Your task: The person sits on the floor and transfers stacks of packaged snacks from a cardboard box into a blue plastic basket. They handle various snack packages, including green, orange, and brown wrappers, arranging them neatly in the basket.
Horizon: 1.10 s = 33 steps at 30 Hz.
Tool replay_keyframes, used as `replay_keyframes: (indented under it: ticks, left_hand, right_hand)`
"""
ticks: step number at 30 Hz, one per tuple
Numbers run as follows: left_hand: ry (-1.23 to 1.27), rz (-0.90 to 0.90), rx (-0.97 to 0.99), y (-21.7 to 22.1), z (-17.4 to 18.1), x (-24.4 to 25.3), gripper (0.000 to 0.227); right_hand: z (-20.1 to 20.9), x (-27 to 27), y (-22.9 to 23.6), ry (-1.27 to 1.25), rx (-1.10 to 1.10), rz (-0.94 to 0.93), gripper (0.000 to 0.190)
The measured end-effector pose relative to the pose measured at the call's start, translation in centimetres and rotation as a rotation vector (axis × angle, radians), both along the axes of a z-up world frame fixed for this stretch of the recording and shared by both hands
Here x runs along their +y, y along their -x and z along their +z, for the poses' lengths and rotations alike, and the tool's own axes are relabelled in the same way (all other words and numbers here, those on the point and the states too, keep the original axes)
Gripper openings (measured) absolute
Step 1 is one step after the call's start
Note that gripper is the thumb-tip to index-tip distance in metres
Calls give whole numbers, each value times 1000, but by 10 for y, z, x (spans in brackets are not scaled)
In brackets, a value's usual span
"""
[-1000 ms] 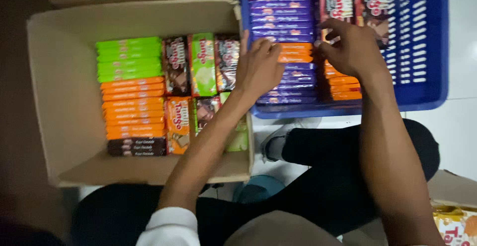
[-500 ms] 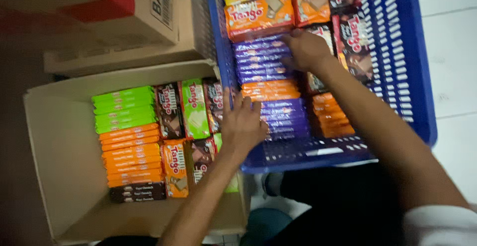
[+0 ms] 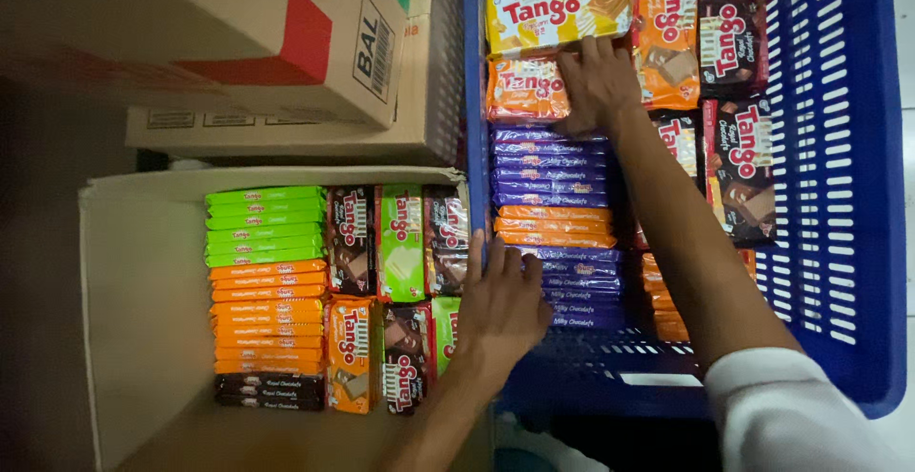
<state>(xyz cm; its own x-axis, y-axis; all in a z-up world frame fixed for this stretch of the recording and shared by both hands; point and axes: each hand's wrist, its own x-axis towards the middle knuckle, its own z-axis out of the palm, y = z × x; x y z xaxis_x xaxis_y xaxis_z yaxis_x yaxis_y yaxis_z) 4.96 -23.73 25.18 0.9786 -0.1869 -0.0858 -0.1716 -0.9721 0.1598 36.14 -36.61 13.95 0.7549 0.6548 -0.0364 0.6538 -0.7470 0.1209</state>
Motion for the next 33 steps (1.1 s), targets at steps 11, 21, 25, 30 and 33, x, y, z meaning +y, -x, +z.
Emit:
replay_keyframes:
  ticks: [11, 21, 25, 30, 33]
  left_hand:
    - [58, 24, -142, 1, 0, -2, 42]
    - [260, 53, -333, 4, -14, 2, 32]
    - [470, 43, -716, 7, -9, 9, 17]
    - [798, 222, -499, -1, -57, 22, 25]
    - [1349, 367, -235, -34, -199, 94, 36]
  right_hand:
    - [29, -1, 27, 186, 77, -106, 119]
    - [195, -59, 142, -33, -506, -19, 115]
    - [247, -54, 218, -256, -467, -24, 106]
    - [272, -22, 301, -536, -406, 167, 107]
    - [275, -1, 325, -604, -389, 289, 97]
